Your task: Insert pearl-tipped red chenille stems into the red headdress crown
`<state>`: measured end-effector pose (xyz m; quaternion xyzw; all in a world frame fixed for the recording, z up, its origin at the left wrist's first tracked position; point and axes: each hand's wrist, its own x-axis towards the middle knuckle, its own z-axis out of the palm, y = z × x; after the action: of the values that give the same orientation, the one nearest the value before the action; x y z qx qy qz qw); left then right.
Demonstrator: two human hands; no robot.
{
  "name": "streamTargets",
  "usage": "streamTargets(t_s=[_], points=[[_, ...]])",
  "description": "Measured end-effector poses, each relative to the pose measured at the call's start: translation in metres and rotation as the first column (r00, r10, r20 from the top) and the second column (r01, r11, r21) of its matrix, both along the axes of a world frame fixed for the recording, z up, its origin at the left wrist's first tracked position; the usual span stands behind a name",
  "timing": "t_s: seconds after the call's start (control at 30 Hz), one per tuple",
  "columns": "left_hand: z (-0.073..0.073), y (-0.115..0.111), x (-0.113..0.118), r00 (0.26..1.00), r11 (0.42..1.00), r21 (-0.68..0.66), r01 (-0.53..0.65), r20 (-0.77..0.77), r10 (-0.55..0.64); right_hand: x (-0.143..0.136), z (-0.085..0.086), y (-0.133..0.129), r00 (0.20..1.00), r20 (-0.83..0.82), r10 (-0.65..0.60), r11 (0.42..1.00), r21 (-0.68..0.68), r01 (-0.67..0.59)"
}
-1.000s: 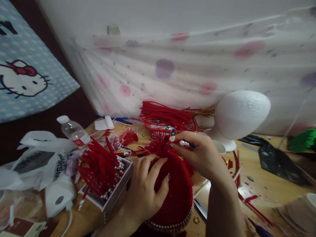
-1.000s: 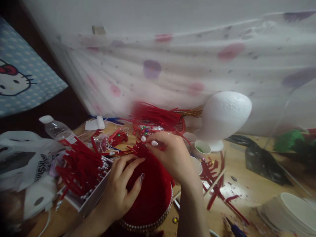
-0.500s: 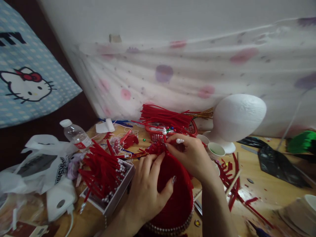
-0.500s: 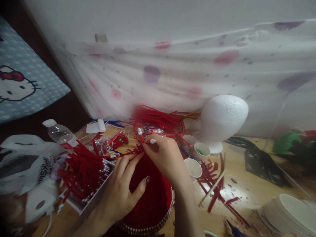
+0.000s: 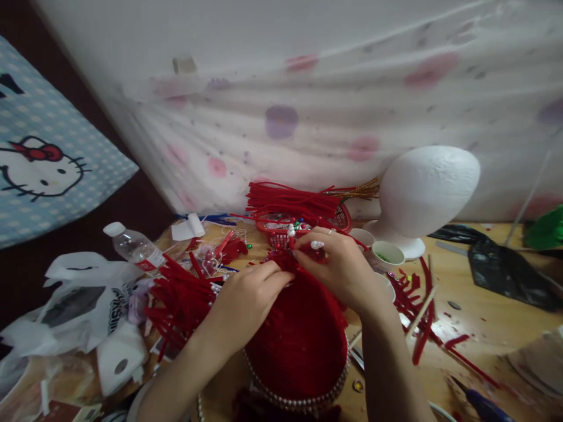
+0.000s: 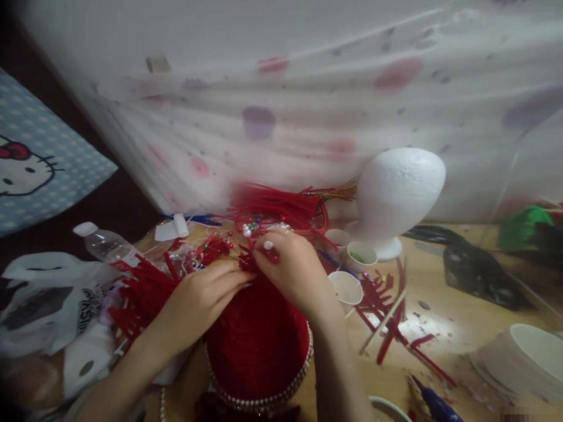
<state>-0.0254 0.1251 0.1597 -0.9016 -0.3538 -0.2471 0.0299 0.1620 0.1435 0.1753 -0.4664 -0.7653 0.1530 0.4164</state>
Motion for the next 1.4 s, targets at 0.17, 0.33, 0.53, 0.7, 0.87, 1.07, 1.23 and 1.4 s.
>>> streamTargets(t_s=[0.17,0.33,0.53,0.7,0.87,1.07,1.23,1.4], points=[[0.015,0.007,0.002,0.985,0.996,0.027,0.083,-0.154,-0.078,0.000,-0.003,0.003,1.000,0.012,-0.008,1.000,-0.024,0.008],[0.025,0.012,0.006,0.955,0.993,-0.024,0.119,-0.273,-0.121,-0.001,-0.005,0.005,1.000,0.024,-0.020,1.000,-0.016,0.021],[0.031,0.010,0.009,0.861,0.993,0.025,0.118,-0.500,-0.090,0.000,-0.004,0.005,0.999,0.050,-0.020,1.000,-0.018,0.021],[0.024,0.003,0.013,0.835,0.959,0.238,0.154,-0.551,0.003,0.000,-0.002,0.004,0.994,0.098,-0.042,0.999,-0.022,0.045],[0.010,-0.003,0.014,0.877,0.872,0.448,0.196,-0.478,0.048,0.002,-0.001,0.001,0.993,0.106,-0.042,0.999,-0.020,0.045],[0.001,-0.006,0.012,0.881,0.841,0.508,0.187,-0.465,0.085,0.004,0.000,-0.001,0.994,0.103,-0.039,0.999,-0.005,0.040],[0.002,-0.008,0.012,0.881,0.843,0.511,0.166,-0.461,0.106,0.005,0.001,-0.001,0.995,0.095,-0.027,1.000,-0.004,0.028],[0.001,-0.009,0.012,0.901,0.850,0.500,0.162,-0.427,0.080,0.005,0.001,-0.001,0.997,0.077,-0.004,1.000,-0.021,0.005]])
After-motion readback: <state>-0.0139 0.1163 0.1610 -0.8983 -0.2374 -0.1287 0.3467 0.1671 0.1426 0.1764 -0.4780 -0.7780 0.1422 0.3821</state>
